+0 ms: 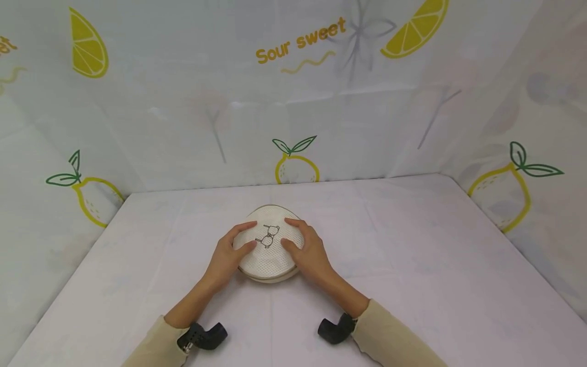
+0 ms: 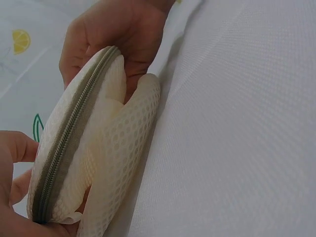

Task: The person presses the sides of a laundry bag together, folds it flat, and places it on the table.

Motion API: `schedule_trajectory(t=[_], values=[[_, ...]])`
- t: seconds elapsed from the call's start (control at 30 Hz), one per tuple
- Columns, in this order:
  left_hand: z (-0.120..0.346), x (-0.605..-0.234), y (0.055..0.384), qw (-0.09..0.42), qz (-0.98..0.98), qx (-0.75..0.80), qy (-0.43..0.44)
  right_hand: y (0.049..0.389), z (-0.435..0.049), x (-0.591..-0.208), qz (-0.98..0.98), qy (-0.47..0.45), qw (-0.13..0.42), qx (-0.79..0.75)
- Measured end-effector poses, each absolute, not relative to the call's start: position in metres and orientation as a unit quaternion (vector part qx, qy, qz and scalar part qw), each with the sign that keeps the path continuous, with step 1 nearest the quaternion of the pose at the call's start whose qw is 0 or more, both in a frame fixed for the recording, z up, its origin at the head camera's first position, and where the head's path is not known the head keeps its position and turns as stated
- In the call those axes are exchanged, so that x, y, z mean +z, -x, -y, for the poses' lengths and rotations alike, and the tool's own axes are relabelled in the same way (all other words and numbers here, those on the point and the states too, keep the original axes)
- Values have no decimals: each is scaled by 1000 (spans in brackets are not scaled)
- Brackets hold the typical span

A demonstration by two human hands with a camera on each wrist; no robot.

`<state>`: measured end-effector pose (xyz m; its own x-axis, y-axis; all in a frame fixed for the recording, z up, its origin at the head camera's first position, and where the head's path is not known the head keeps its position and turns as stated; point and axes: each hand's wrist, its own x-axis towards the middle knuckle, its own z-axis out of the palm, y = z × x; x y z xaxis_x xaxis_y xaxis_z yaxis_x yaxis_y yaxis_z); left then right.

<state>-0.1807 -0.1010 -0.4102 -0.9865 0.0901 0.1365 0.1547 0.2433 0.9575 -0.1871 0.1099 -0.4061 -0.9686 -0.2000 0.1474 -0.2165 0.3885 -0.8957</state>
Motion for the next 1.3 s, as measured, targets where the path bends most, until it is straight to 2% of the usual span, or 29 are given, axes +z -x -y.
schedule_trajectory(t=[0.4,0.7,1.3], values=[[97,-404,177,56,828,-553,70,186,-107,-406,844,-114,19,523],[95,-399,174,52,847,-526,51,186,-105,-407,847,-111,22,520],[99,-403,177,84,878,-463,85,186,-106,-409,855,-104,34,507]])
